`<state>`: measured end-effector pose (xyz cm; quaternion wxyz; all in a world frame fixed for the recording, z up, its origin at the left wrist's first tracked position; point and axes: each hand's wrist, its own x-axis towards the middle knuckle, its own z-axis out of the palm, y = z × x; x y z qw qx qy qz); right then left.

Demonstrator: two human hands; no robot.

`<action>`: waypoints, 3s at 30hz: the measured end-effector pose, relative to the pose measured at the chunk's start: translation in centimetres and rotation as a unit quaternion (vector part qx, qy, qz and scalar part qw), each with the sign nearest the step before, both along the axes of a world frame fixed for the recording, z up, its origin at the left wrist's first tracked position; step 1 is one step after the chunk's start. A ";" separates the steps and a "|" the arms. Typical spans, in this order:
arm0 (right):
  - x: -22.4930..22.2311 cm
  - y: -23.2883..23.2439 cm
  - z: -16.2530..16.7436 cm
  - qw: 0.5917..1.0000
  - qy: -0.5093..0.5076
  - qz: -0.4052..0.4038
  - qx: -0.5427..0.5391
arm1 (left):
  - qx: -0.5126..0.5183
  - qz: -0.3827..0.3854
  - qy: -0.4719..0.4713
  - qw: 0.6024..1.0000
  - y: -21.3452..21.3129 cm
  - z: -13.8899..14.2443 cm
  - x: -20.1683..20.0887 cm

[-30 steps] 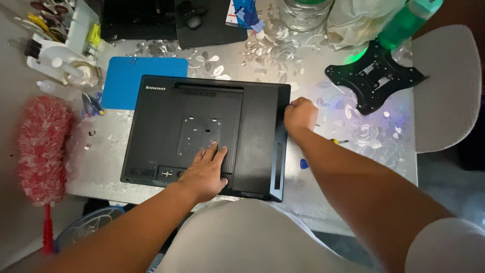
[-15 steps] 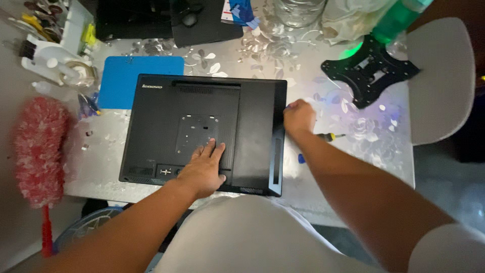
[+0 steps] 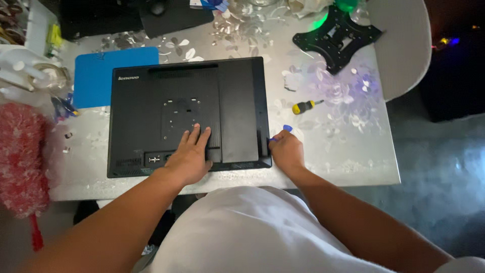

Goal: The person works on the back of a Lenovo monitor placed face-down on a table. They use a screwdriver to unscrew the rear panel, set the screwdriver down, pry at the seam with a small blue tool, and work the back cover loose along the edges with both hands.

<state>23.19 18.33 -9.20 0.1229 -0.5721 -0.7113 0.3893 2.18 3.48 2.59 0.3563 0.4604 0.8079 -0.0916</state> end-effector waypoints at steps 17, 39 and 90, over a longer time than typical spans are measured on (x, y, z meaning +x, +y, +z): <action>1.1 -4.4 -0.1 0.995 -0.052 0.023 0.077 | -0.013 -0.027 0.011 0.999 -1.2 -0.5 -0.2; 2.0 -3.5 -1.5 0.999 0.000 -0.044 -0.007 | -0.016 -0.021 0.000 1.000 -1.3 0.2 -0.2; 1.3 -4.6 -0.5 0.988 -0.039 0.052 0.139 | -0.029 -0.013 0.014 0.999 -0.8 0.2 0.3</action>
